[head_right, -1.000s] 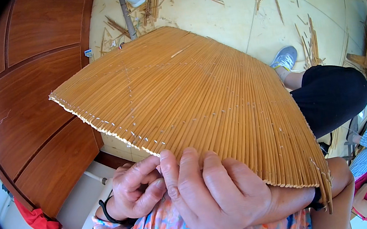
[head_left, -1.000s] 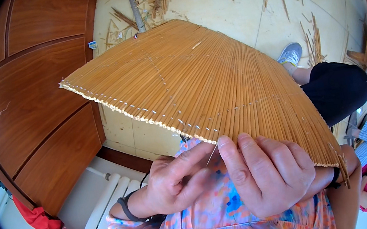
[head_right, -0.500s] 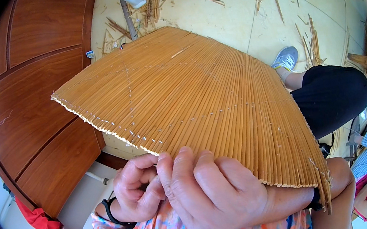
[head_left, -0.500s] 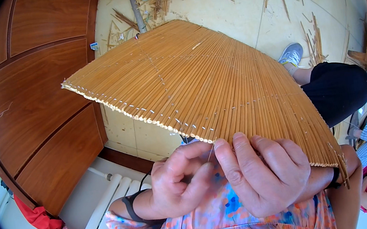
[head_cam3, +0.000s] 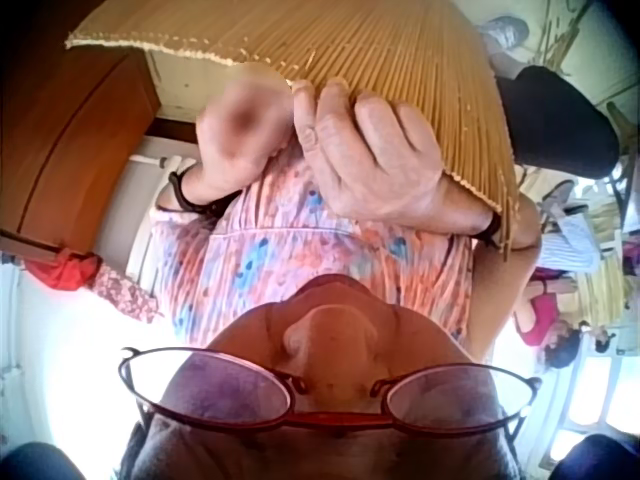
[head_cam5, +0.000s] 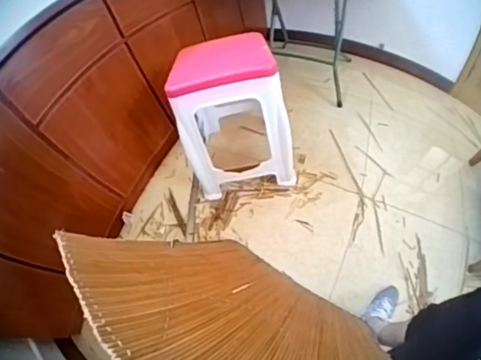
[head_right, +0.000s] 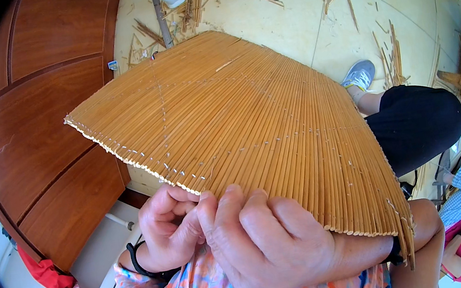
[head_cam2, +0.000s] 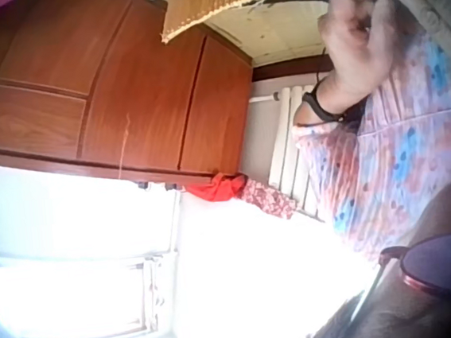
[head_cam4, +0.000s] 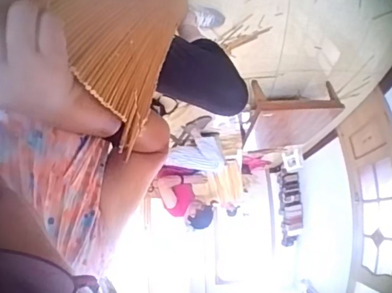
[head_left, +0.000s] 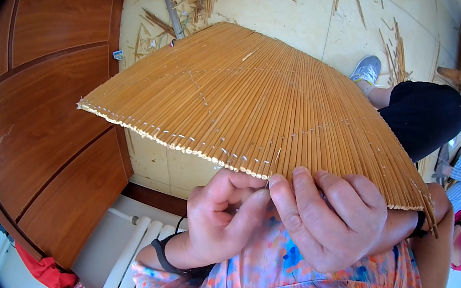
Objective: The person uses a needle and white thread to sew along the edge of a bamboo mat, repeatedly looping the thread through the bamboo slats to secure them together.
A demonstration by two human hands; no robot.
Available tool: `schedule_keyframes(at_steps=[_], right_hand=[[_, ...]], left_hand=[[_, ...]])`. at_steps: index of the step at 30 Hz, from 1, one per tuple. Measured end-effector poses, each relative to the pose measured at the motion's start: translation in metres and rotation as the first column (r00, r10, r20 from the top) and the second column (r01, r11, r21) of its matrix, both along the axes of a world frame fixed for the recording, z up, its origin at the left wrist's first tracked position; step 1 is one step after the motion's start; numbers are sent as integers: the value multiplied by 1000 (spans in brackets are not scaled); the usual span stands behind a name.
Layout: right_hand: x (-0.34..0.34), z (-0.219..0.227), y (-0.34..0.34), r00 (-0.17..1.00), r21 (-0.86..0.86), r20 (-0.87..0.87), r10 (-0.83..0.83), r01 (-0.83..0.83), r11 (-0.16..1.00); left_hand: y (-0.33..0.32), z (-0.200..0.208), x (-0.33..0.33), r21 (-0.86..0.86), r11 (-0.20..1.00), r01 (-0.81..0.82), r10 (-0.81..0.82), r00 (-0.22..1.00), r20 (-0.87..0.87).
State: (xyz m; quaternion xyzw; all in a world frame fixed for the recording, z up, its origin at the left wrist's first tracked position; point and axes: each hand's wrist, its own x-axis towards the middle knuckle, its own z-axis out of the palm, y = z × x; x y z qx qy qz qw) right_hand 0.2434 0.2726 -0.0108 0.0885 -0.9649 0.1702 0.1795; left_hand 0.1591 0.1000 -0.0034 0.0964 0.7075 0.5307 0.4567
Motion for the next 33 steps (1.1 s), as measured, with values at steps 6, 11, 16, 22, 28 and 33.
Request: schedule_keyframes(at_steps=[6, 11, 16, 22, 28, 33], right_hand=[[-5, 3, 5, 999, -87, 47, 2, 2, 996], [-13, 9, 12, 994, -179, 109, -14, 33, 983], [-19, 11, 21, 988, -206, 141, -57, 85, 975], [-27, 6, 27, 996, -209, 62, -56, 68, 976], [-24, -2, 18, 998, -174, -3, -58, 57, 983], [-24, -1, 19, 990, -151, -41, -133, 126, 981]], left_hand=[[7, -2, 2, 81, 966, -244, 222, 952, 209], [12, 0, -11, 10, 985, -171, 166, 969, 181], [10, 0, -21, 4, 999, 43, -43, 998, 41], [23, -14, -16, 77, 996, 34, -16, 975, -223], [40, -34, -9, 227, 963, -144, 210, 931, -299], [39, -24, -23, 110, 994, -12, 40, 967, -250]])
